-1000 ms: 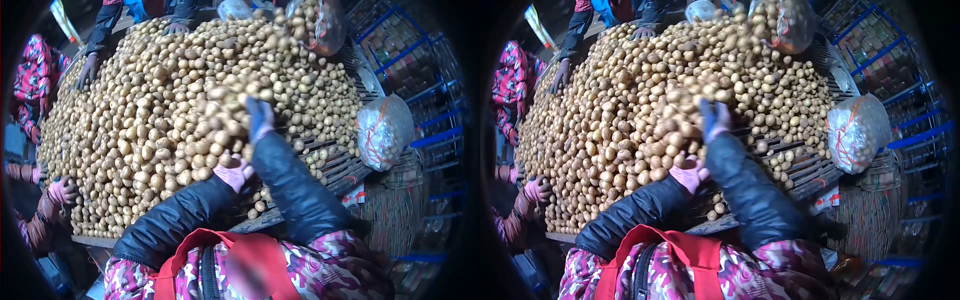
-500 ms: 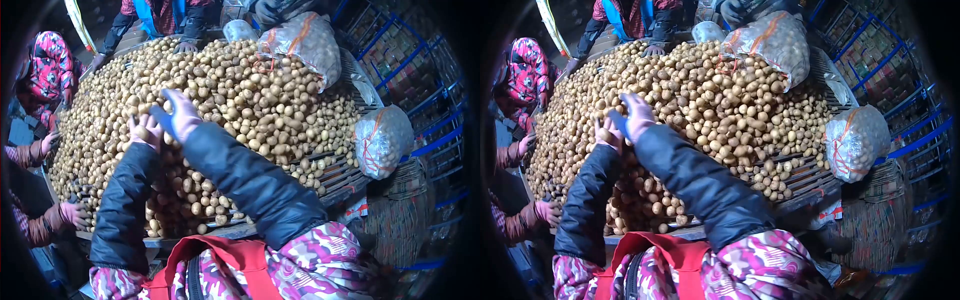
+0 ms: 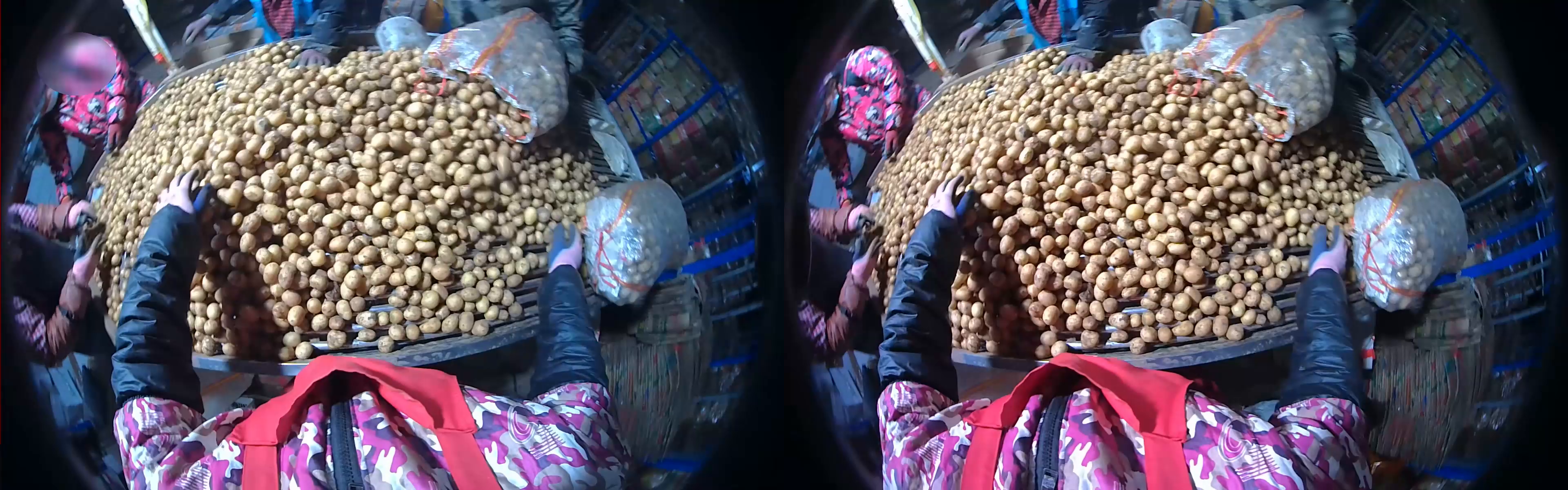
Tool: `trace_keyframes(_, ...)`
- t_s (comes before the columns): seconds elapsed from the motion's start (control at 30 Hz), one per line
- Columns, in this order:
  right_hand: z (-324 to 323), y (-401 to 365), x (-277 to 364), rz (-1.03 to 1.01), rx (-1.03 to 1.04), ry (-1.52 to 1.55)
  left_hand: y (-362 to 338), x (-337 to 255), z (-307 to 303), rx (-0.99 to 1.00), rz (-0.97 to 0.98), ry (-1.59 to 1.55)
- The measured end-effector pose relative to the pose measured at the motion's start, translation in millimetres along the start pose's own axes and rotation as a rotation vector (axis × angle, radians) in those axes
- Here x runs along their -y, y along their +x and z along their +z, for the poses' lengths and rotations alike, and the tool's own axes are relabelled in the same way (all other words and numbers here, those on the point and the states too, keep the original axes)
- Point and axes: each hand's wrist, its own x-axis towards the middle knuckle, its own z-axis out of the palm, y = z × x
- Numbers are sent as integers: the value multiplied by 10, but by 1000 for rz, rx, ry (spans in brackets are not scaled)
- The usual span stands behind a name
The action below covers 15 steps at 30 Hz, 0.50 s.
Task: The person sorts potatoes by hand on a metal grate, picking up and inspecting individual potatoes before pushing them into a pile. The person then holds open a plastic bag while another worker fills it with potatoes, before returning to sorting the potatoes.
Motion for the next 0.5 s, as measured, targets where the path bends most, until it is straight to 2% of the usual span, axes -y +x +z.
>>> trace_keyframes(0.03, 207, 136, -183, 61, 3, 85, -10, 30, 14, -25, -11, 30)
trace_keyframes(0.07, 149, 66, 108, 100, -15, 26, -136, -192, -161, 6, -28, 105)
trace_keyframes(0.1, 119, -26, 445, 5, -43, -157, -285, -321, -137, -143, 25, 102)
trace_keyframes(0.17, 371, -172, 818, -125, -101, -140, -473, -523, -12, -325, 239, -46)
trace_keyframes(0.2, 560, -73, 870, 128, 267, 216, -631, -771, -81, -326, 369, -155)
trace_keyframes(0.23, 429, -366, 1455, 28, 135, -160, -815, -1076, -168, -326, 498, -266)
trace_keyframes(0.3, 501, -531, 1950, -15, 122, -131, -1188, -1621, -190, -300, 684, -286)
trace_keyframes(0.33, 535, -568, 2062, -24, 156, -106, -1329, -1854, -241, -118, 776, -210)
trace_keyframes(0.37, 562, -595, 2154, -34, 186, -82, -1401, -2052, 46, 105, 841, -195)
trace_keyframes(0.4, 617, -660, 2180, -82, 212, -104, -1552, -2259, 130, 98, 954, -244)
trace_keyframes(0.43, 621, -718, 2262, -94, 296, 25, -1717, -2448, 213, 86, 1071, -294)
trace_keyframes(0.47, 676, -787, 2334, -20, 362, 73, -1882, -2596, 445, 45, 1103, -324)
trace_keyframes(0.5, 1211, -803, 2004, 55, 290, 743, -1994, -2722, 626, 4, 1137, -352)
